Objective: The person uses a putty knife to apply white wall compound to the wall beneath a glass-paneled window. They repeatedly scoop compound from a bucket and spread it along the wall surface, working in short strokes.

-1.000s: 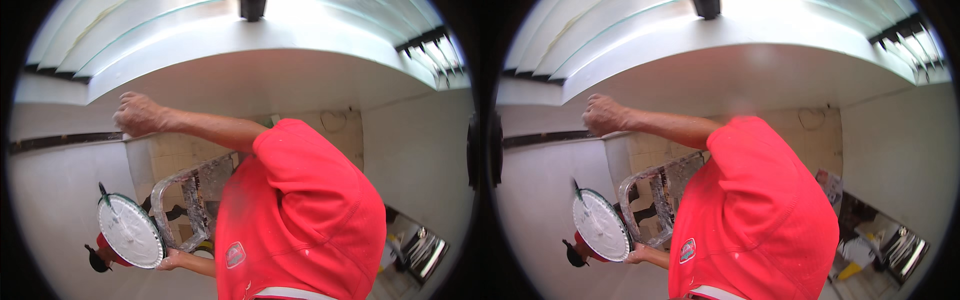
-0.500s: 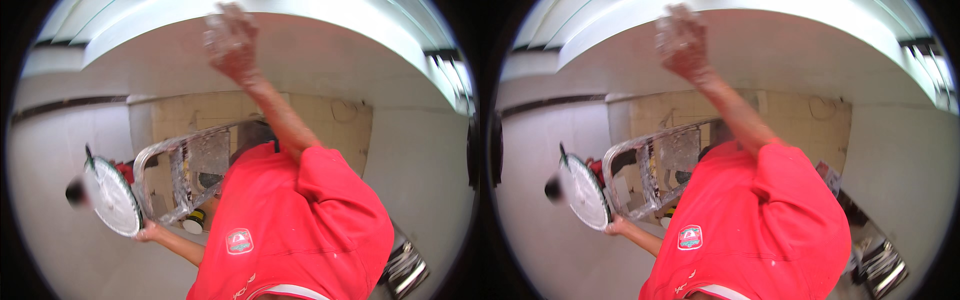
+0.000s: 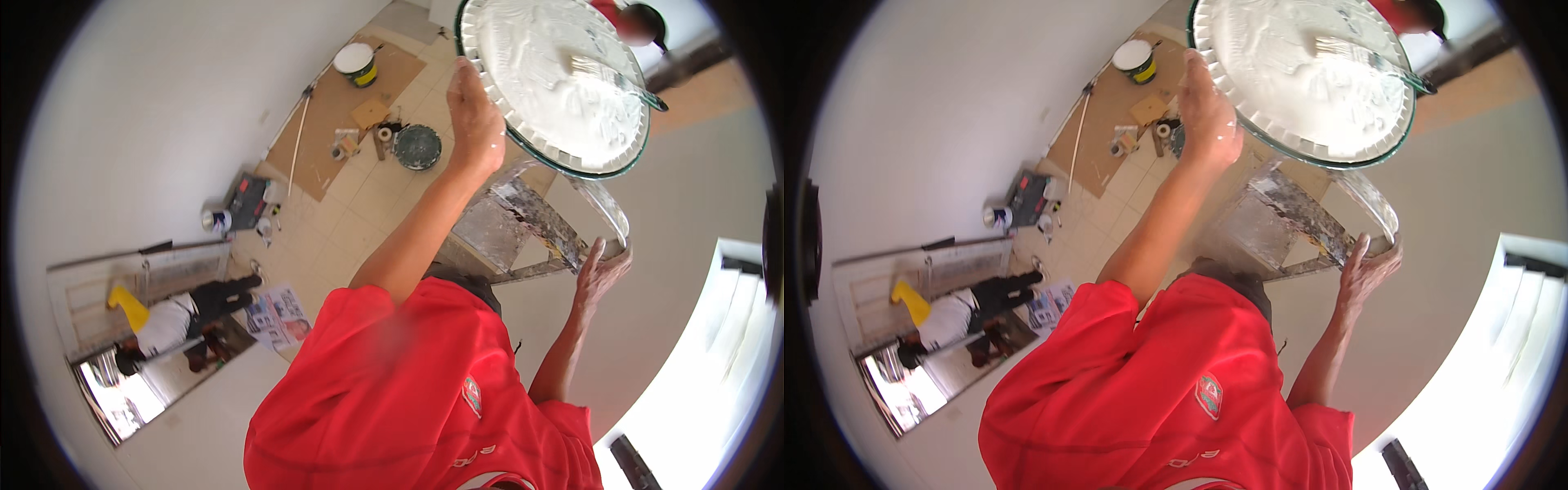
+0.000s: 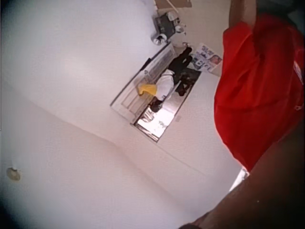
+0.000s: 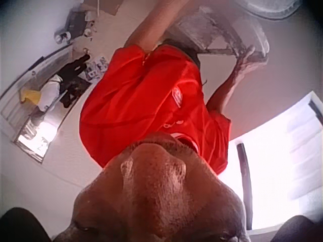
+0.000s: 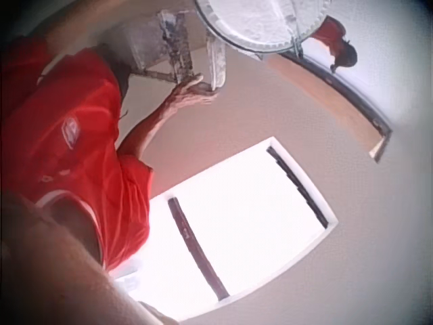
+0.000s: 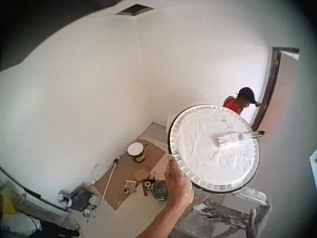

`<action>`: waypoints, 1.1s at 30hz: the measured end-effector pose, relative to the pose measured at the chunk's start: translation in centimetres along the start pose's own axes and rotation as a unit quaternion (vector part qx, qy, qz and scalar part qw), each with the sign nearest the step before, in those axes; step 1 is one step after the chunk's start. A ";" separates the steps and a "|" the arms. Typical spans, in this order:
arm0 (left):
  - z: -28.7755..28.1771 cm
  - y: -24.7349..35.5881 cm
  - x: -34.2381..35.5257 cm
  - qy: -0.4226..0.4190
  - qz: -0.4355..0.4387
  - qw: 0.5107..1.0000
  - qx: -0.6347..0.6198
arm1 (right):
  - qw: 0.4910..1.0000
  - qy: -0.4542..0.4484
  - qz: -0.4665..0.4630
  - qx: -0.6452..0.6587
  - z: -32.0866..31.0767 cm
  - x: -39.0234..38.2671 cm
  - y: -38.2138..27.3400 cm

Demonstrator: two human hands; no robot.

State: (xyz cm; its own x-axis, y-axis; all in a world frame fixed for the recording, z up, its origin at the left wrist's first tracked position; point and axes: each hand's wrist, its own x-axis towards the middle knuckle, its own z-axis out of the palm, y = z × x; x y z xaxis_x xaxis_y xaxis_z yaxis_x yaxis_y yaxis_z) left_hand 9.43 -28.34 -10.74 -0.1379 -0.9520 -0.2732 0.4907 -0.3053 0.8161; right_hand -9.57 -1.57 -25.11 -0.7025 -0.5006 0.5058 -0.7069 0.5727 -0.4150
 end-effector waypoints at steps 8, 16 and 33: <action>-5.3 1.6 -0.8 -0.008 0.148 0.986 -0.071 | 0.995 -0.067 -0.075 0.022 0.6 7.4 -1.9; -7.2 2.3 -2.6 0.027 0.147 0.988 -0.031 | 0.990 -0.022 -0.132 0.047 0.4 7.5 -1.7; -36.6 13.9 -0.1 0.318 0.277 0.907 -0.002 | 0.995 -0.032 -0.070 0.070 3.4 7.4 3.2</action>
State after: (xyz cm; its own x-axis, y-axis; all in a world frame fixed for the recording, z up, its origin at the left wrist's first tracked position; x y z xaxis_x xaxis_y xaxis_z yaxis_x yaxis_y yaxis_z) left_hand 47.74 -31.75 -17.99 0.6541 -0.7538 -0.0621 0.3366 0.2165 0.9164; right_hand -17.31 -5.67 -25.24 -0.5964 -0.6128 0.5184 -0.7999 0.3998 -0.4476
